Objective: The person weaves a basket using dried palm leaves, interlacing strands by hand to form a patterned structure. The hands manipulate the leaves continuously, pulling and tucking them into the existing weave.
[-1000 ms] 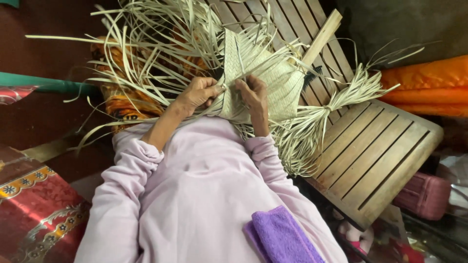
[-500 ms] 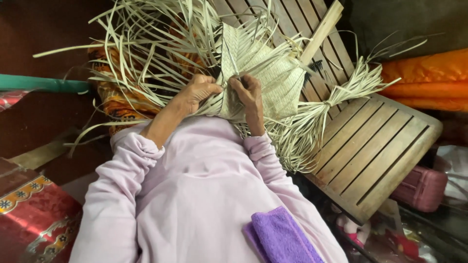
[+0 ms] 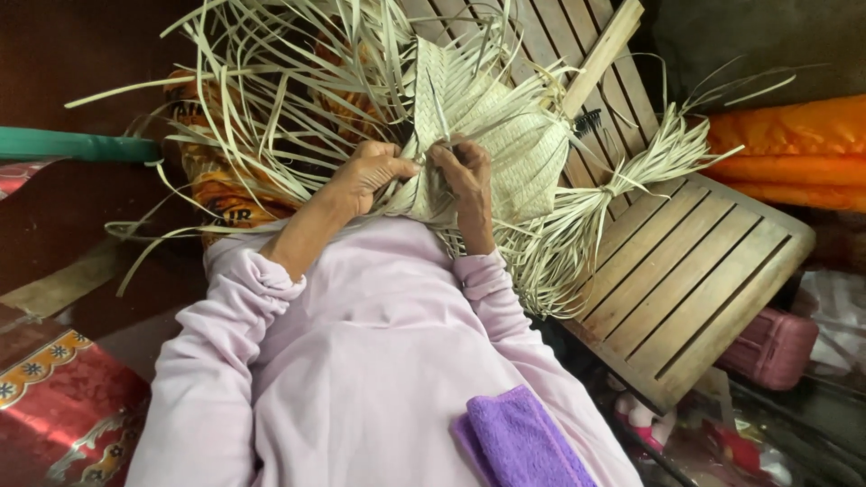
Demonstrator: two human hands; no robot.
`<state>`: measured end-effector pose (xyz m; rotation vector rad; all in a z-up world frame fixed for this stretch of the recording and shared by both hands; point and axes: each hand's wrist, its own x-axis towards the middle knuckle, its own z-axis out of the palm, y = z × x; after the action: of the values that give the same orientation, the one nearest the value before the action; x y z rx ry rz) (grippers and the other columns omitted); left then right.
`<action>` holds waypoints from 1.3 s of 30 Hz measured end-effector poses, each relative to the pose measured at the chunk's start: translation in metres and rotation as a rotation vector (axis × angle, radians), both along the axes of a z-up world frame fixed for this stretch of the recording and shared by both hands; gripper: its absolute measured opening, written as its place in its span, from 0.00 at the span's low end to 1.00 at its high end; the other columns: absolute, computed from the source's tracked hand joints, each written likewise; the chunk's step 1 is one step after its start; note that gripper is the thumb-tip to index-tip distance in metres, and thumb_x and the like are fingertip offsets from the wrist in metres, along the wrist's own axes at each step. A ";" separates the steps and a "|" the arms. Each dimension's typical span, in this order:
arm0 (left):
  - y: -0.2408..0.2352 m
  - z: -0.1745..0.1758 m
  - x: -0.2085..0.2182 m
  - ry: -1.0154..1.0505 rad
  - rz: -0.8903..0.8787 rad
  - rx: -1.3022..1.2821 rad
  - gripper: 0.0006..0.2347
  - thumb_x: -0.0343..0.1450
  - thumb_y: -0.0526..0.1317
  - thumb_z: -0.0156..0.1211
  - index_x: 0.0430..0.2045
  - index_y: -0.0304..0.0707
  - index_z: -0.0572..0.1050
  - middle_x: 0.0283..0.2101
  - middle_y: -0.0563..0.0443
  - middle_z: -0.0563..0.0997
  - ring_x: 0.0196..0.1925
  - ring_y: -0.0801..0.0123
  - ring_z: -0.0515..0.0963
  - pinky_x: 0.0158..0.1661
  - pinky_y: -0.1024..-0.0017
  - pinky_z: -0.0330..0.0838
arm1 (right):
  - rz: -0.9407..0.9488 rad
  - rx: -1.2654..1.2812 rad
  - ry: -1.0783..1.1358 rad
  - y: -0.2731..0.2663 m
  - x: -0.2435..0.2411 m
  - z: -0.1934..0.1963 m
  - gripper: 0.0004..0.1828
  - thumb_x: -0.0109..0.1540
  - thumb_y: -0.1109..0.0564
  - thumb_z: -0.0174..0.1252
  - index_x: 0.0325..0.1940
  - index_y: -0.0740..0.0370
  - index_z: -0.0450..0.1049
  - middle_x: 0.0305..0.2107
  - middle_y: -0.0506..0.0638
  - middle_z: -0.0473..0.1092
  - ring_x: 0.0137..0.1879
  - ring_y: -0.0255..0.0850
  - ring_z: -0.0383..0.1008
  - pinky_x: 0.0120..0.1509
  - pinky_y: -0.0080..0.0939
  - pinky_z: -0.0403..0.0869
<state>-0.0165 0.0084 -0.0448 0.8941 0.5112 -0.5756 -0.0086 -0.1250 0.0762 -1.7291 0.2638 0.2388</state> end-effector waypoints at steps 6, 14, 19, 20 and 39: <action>0.009 0.030 -0.003 0.034 -0.069 0.005 0.08 0.58 0.29 0.72 0.23 0.32 0.76 0.17 0.50 0.74 0.16 0.71 0.76 0.15 0.79 0.72 | -0.028 -0.006 0.011 -0.002 -0.003 -0.006 0.13 0.58 0.49 0.68 0.33 0.61 0.78 0.20 0.45 0.69 0.26 0.26 0.62 0.28 0.27 0.59; 0.010 0.040 -0.010 0.031 -0.036 -0.039 0.06 0.61 0.28 0.65 0.24 0.35 0.74 0.15 0.58 0.67 0.09 0.83 0.65 0.09 0.85 0.55 | -0.047 -0.051 -0.067 0.006 -0.003 -0.016 0.08 0.58 0.53 0.66 0.30 0.58 0.78 0.20 0.43 0.68 0.28 0.27 0.60 0.30 0.27 0.59; -0.003 0.010 -0.020 -0.013 0.074 -0.063 0.06 0.61 0.30 0.65 0.26 0.34 0.75 0.14 0.58 0.64 0.07 0.85 0.64 0.08 0.85 0.54 | -0.058 -0.073 -0.101 0.004 -0.001 -0.035 0.08 0.60 0.52 0.66 0.30 0.57 0.78 0.20 0.44 0.68 0.28 0.28 0.59 0.31 0.29 0.59; -0.005 0.009 -0.021 -0.032 0.103 -0.054 0.08 0.61 0.34 0.69 0.25 0.32 0.75 0.15 0.54 0.68 0.10 0.81 0.67 0.11 0.82 0.58 | -0.062 -0.076 -0.108 0.002 0.002 -0.041 0.08 0.59 0.52 0.65 0.30 0.57 0.78 0.20 0.44 0.68 0.27 0.28 0.59 0.30 0.29 0.60; -0.022 0.001 -0.028 -0.197 0.206 0.162 0.09 0.57 0.34 0.71 0.26 0.31 0.78 0.20 0.52 0.77 0.24 0.76 0.76 0.25 0.79 0.70 | -0.215 -0.016 -0.072 -0.013 0.005 -0.066 0.09 0.59 0.56 0.65 0.27 0.61 0.74 0.12 0.43 0.60 0.16 0.25 0.51 0.22 0.28 0.53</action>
<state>-0.0441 -0.0138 -0.0442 1.0264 0.4685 -0.2577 -0.0032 -0.1378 0.0102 -1.7067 0.3970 0.0173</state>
